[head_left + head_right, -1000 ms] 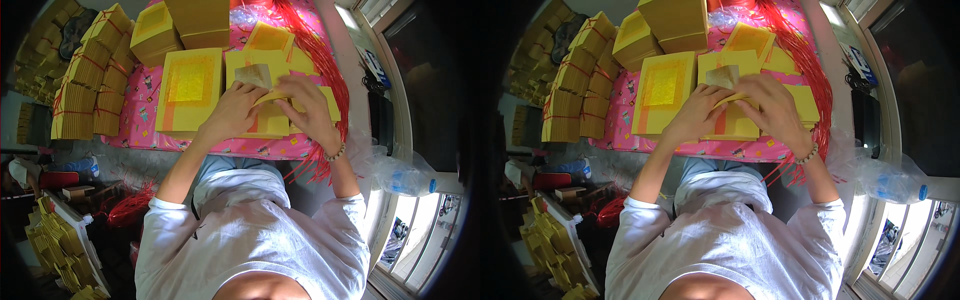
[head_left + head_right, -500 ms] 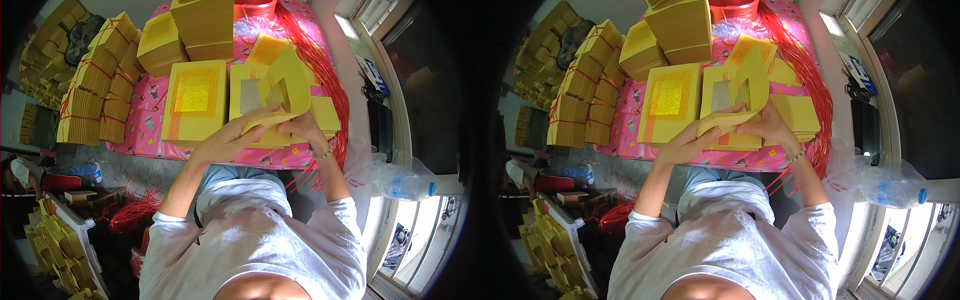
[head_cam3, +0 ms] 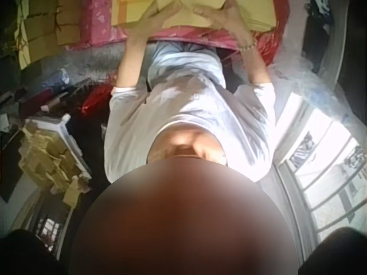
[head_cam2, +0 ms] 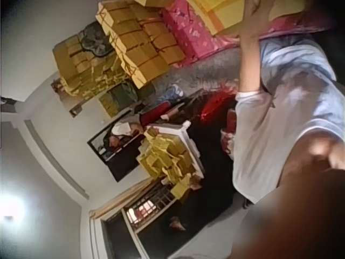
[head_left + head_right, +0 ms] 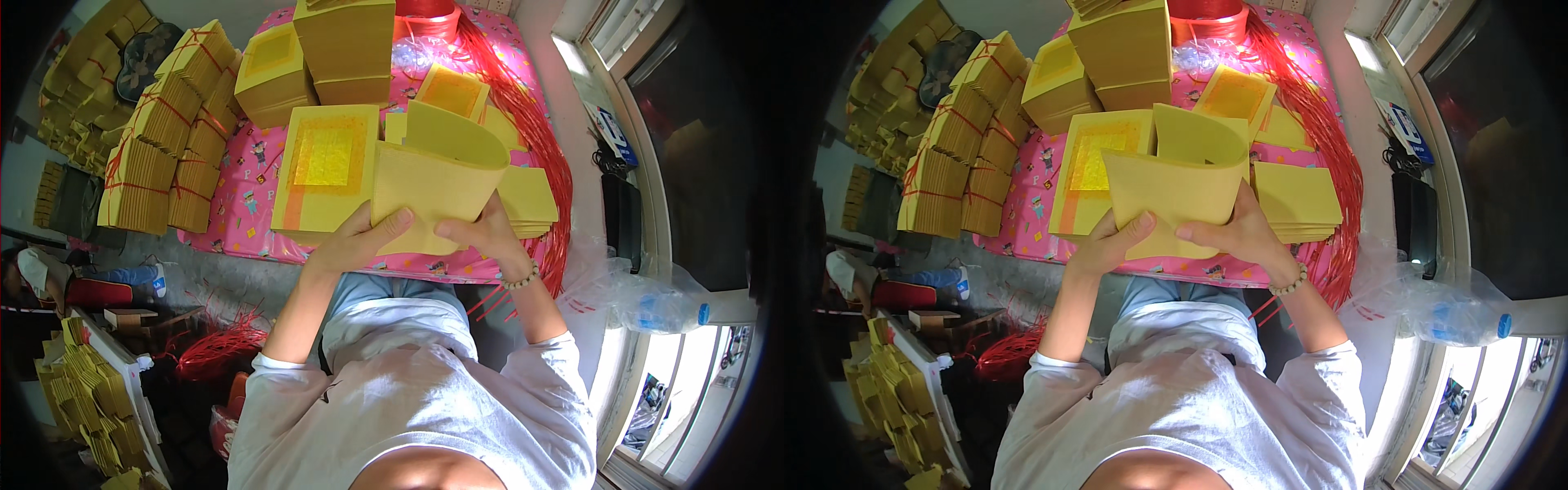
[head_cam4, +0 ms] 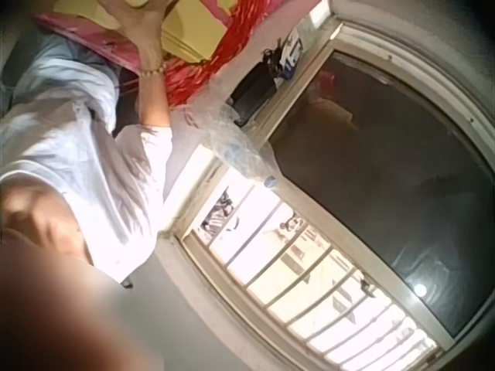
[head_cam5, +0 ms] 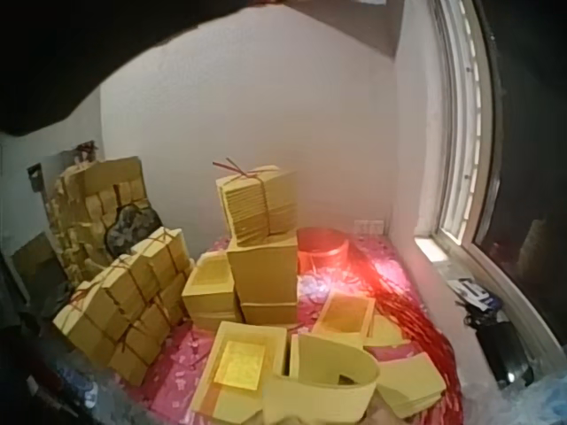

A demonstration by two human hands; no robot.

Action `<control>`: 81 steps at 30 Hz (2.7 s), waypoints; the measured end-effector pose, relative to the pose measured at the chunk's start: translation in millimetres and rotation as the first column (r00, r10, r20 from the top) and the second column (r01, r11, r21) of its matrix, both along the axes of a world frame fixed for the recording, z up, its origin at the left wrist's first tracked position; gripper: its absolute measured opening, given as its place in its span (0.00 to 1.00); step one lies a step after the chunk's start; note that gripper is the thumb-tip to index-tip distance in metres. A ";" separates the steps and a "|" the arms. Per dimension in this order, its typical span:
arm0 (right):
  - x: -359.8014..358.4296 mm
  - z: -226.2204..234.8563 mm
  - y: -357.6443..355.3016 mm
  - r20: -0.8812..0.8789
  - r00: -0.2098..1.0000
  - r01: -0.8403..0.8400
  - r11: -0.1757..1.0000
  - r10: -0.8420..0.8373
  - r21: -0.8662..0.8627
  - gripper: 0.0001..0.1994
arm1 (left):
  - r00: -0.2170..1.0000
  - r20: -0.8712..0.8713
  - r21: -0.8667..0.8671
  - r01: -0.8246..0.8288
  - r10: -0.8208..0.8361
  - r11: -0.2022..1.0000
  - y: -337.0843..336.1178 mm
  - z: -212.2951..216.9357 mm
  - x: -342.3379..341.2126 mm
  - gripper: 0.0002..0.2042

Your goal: Inspecting, flipping, and stacking sheets of yellow joss paper.

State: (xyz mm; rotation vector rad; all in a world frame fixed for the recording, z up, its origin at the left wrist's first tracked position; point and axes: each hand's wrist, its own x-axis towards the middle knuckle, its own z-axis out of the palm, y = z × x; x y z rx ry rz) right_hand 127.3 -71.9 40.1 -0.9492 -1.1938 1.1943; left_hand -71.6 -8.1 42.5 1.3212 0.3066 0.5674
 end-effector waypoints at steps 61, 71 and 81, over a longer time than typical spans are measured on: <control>-48.3 -9.3 99.3 -0.149 0.989 -0.023 0.966 -0.016 -0.256 0.19 | 0.847 -0.063 -0.152 -0.531 0.528 0.834 71.9 -9.8 -7.4 0.19; -50.4 -4.3 93.0 -0.190 0.970 0.125 0.981 -0.152 -0.148 0.18 | 0.799 0.052 0.016 -0.601 0.599 0.799 58.0 -6.4 8.3 0.15; -52.1 2.3 64.5 -0.007 0.959 0.282 0.956 -0.282 0.084 0.15 | 0.767 0.242 0.021 -0.616 0.594 0.787 31.1 1.5 13.0 0.13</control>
